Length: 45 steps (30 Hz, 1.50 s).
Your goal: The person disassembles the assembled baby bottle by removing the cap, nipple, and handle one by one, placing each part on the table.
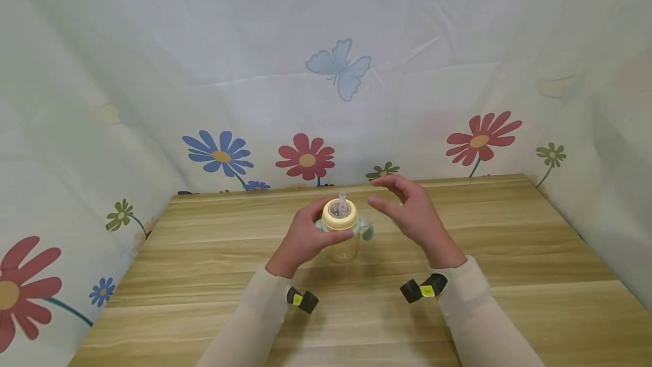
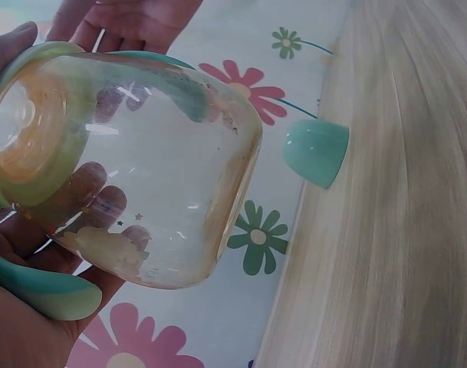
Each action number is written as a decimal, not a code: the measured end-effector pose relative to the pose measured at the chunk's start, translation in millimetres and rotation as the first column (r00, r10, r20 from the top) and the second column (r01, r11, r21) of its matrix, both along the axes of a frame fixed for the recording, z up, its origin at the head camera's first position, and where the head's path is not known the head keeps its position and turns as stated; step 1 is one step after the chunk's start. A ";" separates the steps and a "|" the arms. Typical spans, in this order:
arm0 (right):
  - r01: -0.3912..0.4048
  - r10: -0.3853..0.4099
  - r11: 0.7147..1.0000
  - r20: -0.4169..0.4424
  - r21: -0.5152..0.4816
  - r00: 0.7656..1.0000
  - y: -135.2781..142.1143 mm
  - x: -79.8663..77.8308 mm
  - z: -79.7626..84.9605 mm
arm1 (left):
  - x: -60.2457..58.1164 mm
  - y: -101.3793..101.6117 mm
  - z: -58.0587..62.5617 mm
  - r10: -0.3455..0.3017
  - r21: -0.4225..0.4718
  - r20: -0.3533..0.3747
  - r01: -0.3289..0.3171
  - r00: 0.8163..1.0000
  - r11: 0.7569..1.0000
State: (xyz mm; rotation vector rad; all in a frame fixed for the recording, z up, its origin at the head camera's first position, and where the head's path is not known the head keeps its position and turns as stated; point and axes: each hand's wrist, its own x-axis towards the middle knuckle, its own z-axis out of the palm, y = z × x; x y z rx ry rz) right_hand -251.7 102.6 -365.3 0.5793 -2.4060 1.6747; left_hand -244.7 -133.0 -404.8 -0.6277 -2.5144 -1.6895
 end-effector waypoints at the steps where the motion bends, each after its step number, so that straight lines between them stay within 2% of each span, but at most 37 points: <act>1: 0.001 -0.001 1.000 0.001 0.004 1.000 -0.1 0.3 0.3 | 0.0 0.1 0.1 -0.001 -0.001 0.000 0.001 1.000 1.000; 13: -0.028 0.028 0.999 -0.019 0.015 0.999 -5.2 5.6 4.3 | 2.7 1.4 4.3 -0.009 0.017 0.005 0.009 1.000 1.000; 25: -0.051 0.052 0.997 -0.006 0.051 0.999 -9.5 8.6 3.7 | 1.2 1.4 2.4 -0.018 0.032 -0.007 0.018 1.000 0.999; 45: -0.100 0.101 0.988 -0.001 0.115 0.995 -20.8 12.7 -0.5 | 0.3 2.4 -0.7 -0.040 0.002 -0.040 0.040 0.998 0.999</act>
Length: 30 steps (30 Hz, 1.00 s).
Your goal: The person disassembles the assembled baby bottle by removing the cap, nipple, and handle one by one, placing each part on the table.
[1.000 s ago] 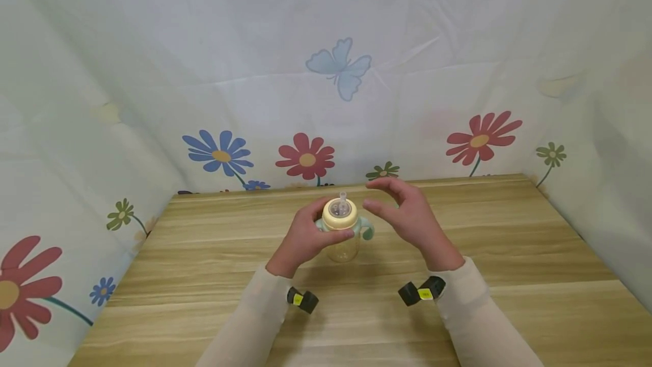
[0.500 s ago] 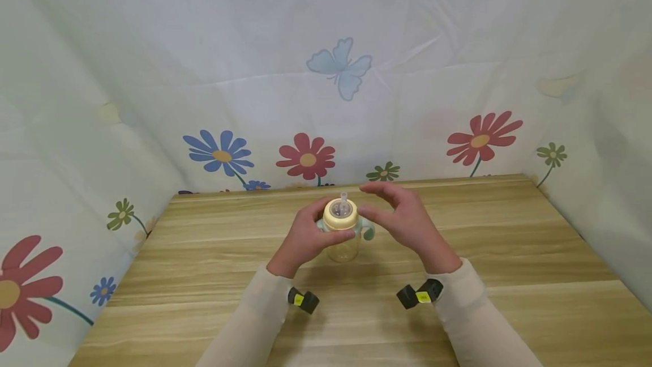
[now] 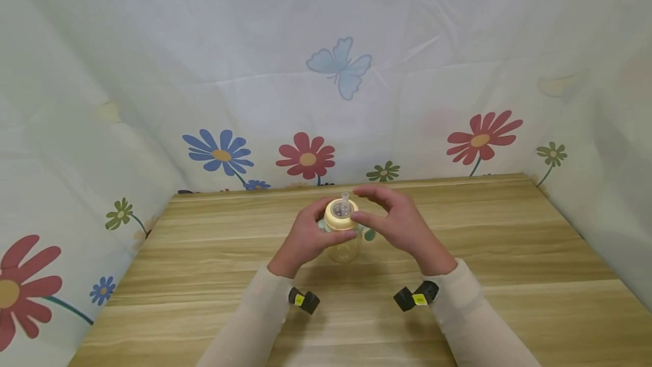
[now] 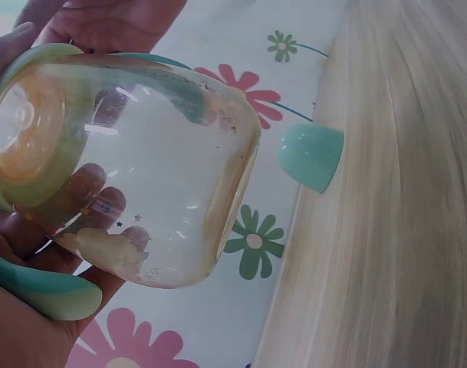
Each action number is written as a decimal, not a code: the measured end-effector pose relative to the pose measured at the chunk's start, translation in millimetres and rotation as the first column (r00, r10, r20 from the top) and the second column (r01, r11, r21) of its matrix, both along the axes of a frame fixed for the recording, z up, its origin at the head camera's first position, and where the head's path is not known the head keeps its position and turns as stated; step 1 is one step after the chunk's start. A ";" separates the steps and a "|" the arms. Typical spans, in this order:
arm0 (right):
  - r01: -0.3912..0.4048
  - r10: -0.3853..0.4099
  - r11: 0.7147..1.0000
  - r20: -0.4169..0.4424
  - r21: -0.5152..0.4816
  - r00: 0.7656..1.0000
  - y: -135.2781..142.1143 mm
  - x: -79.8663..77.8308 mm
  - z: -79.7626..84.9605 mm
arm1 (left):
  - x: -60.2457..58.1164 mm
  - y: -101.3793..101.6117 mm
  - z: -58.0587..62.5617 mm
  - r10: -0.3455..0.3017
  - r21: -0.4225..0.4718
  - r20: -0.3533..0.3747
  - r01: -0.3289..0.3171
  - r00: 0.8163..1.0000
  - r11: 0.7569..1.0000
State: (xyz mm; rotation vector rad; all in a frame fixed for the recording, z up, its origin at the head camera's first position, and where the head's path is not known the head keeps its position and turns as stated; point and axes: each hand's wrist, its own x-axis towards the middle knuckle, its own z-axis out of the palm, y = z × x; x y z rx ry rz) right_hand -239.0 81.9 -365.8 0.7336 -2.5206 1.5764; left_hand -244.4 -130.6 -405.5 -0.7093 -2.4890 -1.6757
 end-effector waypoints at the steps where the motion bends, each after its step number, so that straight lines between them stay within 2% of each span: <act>1: -0.001 0.001 1.000 -0.002 0.003 1.000 -0.3 0.3 0.3 | 0.1 0.1 0.1 0.001 0.000 0.002 -0.001 1.000 1.000; 19: -0.035 0.035 0.999 -0.007 0.011 0.999 -4.6 1.3 -2.9 | 0.6 0.1 -1.3 0.014 -0.006 0.010 -0.014 1.000 1.000; 30: -0.079 0.079 0.997 -0.018 -0.019 0.997 -7.1 0.9 -5.9 | 1.0 1.6 -0.6 0.030 -0.006 0.025 -0.030 0.999 1.000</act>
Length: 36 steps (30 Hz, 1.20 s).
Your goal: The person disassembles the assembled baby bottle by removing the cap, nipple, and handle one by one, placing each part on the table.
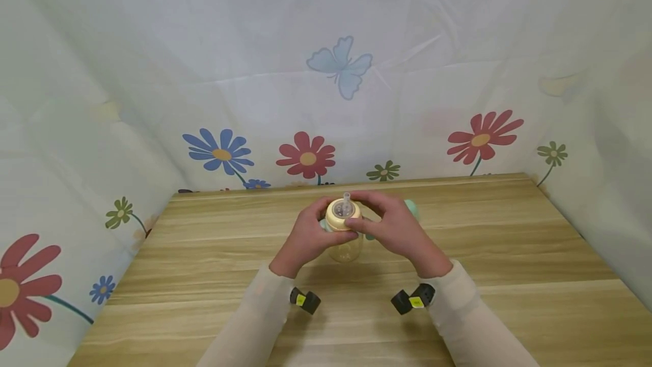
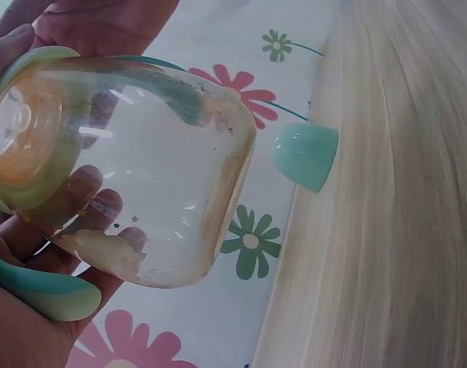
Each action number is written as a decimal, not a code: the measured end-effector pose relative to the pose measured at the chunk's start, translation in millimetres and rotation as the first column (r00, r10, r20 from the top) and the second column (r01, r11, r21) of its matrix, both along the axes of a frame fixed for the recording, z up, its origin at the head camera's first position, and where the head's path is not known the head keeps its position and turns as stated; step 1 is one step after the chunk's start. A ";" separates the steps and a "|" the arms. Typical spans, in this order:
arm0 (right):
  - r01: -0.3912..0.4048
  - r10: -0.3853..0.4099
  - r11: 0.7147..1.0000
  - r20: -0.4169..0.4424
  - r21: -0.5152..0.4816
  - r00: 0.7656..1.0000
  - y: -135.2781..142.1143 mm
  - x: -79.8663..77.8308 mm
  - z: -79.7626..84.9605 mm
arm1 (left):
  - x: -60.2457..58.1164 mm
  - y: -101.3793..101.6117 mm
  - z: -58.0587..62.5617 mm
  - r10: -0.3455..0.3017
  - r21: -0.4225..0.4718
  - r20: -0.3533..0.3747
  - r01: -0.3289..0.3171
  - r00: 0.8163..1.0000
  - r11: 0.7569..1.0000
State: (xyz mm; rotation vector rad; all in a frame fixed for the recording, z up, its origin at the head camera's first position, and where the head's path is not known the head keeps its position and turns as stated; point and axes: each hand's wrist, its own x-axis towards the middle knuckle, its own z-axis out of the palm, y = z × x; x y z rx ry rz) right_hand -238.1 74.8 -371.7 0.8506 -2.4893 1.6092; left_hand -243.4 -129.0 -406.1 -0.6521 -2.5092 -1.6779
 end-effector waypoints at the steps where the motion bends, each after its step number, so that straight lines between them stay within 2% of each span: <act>1: -0.003 0.003 1.000 0.001 0.001 1.000 -0.3 0.1 -0.3 | 0.2 0.1 0.2 0.002 0.001 0.006 -0.002 1.000 1.000; 11: -0.001 0.000 1.000 0.009 0.013 1.000 -2.6 0.4 -1.9 | 0.3 0.5 0.6 0.005 0.010 0.038 -0.005 0.999 1.000; 28: -0.020 0.020 1.000 0.033 0.011 0.999 -4.6 3.8 -0.9 | -0.2 1.1 -0.8 -0.004 0.001 0.050 0.004 0.999 1.000; 36: -0.036 0.036 0.999 -0.003 0.029 0.999 -3.2 3.9 -0.3 | -0.5 2.2 -3.1 -0.007 0.003 0.072 0.007 0.997 1.000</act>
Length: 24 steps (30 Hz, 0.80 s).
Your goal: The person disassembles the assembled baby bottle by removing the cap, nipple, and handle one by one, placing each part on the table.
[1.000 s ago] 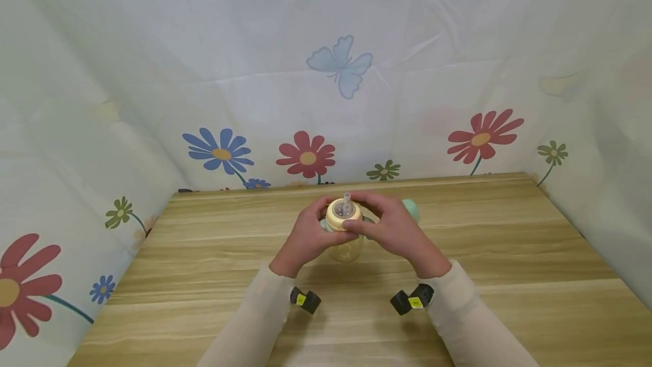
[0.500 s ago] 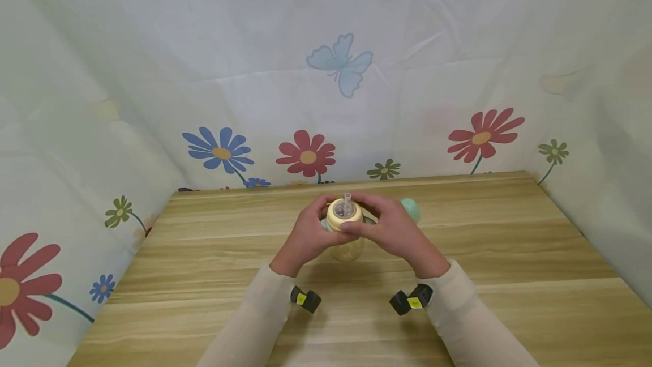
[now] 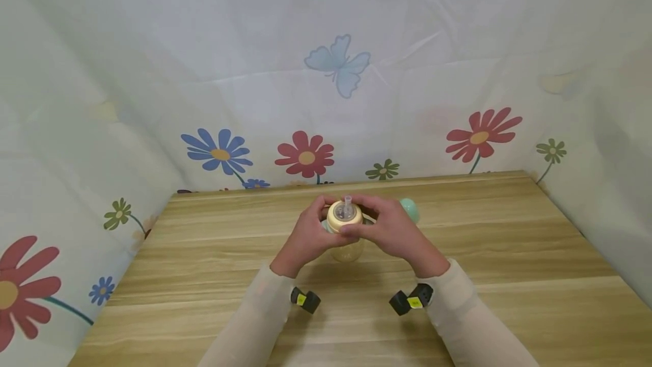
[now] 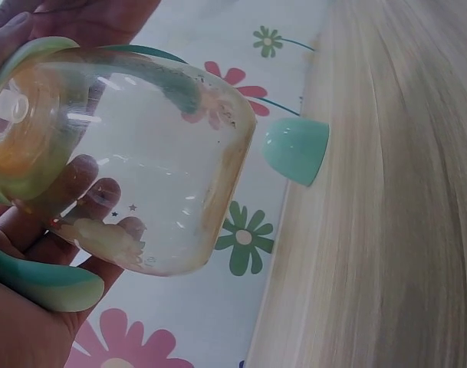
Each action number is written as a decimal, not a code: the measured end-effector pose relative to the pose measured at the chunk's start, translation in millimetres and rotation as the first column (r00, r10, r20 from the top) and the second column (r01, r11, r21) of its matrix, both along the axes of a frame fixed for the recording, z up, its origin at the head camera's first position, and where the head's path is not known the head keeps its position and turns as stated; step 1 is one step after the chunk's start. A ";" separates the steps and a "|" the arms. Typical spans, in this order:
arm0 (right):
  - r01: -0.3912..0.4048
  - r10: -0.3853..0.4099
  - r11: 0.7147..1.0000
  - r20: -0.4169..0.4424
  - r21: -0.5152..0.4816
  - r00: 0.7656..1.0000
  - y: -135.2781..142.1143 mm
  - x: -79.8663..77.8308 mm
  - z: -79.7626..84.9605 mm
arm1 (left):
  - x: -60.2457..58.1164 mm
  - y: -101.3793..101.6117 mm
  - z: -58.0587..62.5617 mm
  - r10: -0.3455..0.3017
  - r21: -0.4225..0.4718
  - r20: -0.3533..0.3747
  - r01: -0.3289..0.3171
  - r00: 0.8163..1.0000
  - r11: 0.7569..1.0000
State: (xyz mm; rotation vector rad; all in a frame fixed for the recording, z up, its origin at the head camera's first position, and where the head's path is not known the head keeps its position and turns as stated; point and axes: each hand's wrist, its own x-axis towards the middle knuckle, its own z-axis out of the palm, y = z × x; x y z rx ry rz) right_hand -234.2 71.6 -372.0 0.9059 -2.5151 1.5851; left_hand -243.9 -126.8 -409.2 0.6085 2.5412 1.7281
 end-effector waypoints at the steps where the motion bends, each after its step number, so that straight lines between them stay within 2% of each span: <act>1: 0.001 -0.001 1.000 -0.002 0.003 1.000 -0.2 0.0 -0.2 | 0.0 -0.1 -0.4 0.000 0.002 0.001 0.000 1.000 1.000; 11: 0.015 -0.015 1.000 -0.023 0.000 1.000 0.4 -0.5 -1.2 | -0.5 0.0 -0.9 -0.004 -0.001 0.015 0.004 1.000 1.000; 24: 0.034 -0.031 0.999 -0.071 0.034 0.997 2.8 0.3 1.0 | -1.1 -0.4 -1.3 -0.070 0.054 0.023 0.069 0.997 0.996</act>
